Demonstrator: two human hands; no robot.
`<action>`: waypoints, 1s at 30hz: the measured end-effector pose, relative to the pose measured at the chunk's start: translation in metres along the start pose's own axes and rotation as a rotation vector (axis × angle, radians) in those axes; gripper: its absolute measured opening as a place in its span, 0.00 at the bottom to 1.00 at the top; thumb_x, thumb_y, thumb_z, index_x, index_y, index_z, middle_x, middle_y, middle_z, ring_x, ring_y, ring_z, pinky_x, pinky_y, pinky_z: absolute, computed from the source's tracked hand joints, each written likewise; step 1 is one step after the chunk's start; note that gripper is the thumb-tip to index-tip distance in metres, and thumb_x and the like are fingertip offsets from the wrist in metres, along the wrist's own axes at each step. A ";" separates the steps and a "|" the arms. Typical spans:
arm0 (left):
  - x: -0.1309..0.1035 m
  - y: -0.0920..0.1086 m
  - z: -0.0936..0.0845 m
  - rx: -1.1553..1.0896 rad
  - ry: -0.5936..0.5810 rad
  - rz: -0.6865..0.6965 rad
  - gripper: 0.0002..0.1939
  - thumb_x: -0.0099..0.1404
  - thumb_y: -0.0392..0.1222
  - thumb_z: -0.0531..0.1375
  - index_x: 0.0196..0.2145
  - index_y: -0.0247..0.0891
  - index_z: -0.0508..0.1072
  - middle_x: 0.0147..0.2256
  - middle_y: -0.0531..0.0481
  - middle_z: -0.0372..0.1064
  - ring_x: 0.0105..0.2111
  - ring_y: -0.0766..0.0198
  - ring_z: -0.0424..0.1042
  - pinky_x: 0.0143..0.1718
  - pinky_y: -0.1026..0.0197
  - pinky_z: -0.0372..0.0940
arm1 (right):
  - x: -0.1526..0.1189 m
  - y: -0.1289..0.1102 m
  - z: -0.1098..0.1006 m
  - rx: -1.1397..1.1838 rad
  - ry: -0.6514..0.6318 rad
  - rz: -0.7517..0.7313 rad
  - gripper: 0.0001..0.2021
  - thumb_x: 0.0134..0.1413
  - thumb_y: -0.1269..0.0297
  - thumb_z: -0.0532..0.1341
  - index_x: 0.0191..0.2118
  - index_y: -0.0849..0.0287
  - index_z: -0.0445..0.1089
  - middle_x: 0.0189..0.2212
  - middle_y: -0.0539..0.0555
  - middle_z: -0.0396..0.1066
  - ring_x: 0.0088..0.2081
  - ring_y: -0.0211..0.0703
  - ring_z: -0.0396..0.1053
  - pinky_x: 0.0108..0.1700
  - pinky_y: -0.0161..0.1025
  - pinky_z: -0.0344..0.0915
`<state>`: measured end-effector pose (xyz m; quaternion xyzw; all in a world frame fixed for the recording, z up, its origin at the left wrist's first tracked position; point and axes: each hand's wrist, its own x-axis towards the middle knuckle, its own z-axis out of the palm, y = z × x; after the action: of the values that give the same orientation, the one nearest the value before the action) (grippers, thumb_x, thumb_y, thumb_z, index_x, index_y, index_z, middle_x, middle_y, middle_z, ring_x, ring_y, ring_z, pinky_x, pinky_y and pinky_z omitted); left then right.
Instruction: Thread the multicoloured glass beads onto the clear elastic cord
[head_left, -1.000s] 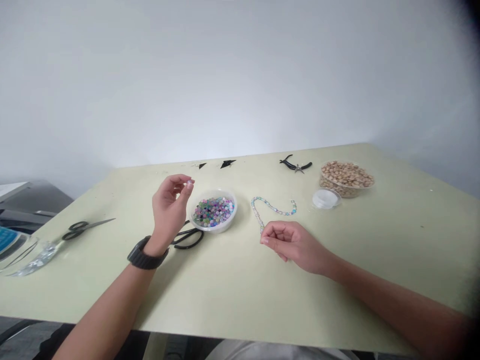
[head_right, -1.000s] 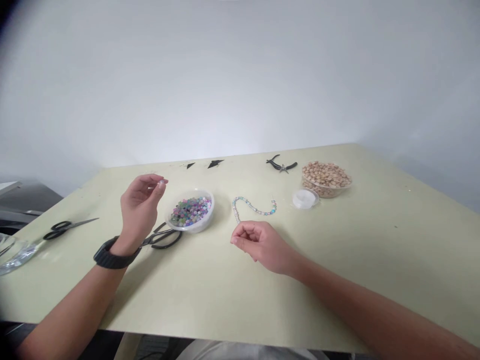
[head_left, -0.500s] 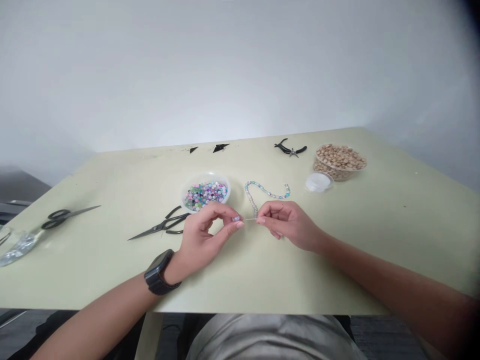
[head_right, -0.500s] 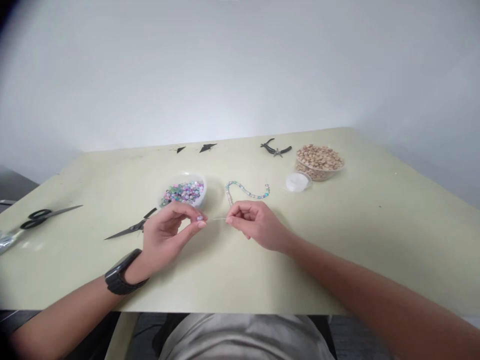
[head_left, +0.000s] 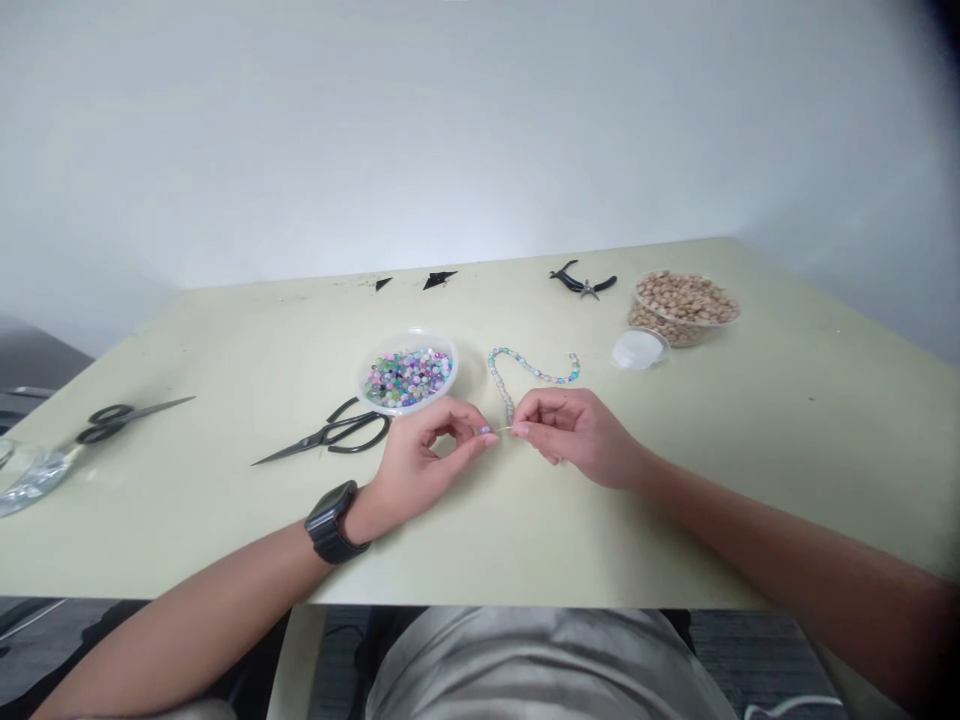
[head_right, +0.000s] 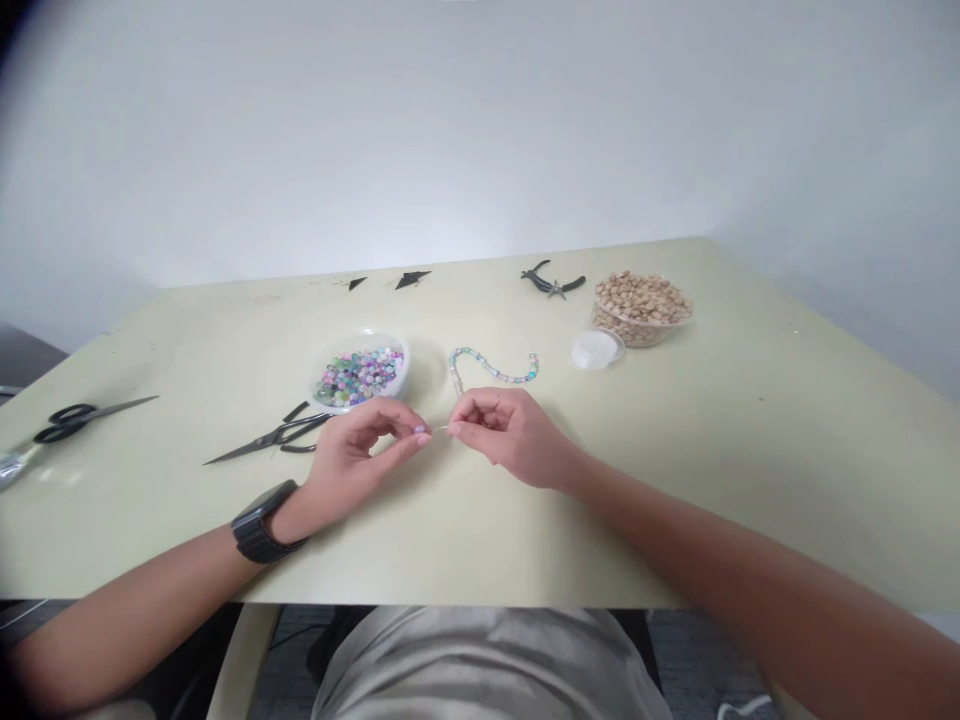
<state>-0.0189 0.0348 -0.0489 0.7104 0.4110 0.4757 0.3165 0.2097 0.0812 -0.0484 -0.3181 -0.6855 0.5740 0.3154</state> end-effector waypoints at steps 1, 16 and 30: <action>0.000 0.000 0.000 0.001 -0.003 -0.002 0.05 0.67 0.39 0.67 0.40 0.38 0.77 0.35 0.48 0.76 0.32 0.65 0.74 0.35 0.62 0.70 | 0.000 0.000 0.000 -0.003 0.000 -0.001 0.11 0.63 0.57 0.65 0.32 0.59 0.72 0.21 0.45 0.61 0.22 0.33 0.59 0.25 0.34 0.56; 0.000 -0.009 0.001 -0.060 -0.005 -0.075 0.07 0.64 0.40 0.71 0.35 0.38 0.77 0.32 0.50 0.77 0.31 0.66 0.77 0.33 0.65 0.70 | 0.000 0.000 0.001 0.003 0.000 0.003 0.10 0.63 0.59 0.65 0.33 0.59 0.72 0.21 0.45 0.62 0.22 0.32 0.58 0.25 0.34 0.55; 0.000 -0.011 0.000 -0.028 0.007 -0.025 0.07 0.64 0.39 0.70 0.37 0.37 0.78 0.33 0.50 0.76 0.31 0.67 0.75 0.34 0.65 0.69 | 0.000 -0.001 0.001 -0.011 0.015 -0.001 0.10 0.62 0.60 0.65 0.32 0.60 0.72 0.20 0.45 0.61 0.21 0.32 0.59 0.25 0.34 0.55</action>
<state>-0.0221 0.0401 -0.0584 0.6991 0.4141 0.4798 0.3310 0.2090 0.0807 -0.0477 -0.3236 -0.6865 0.5676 0.3190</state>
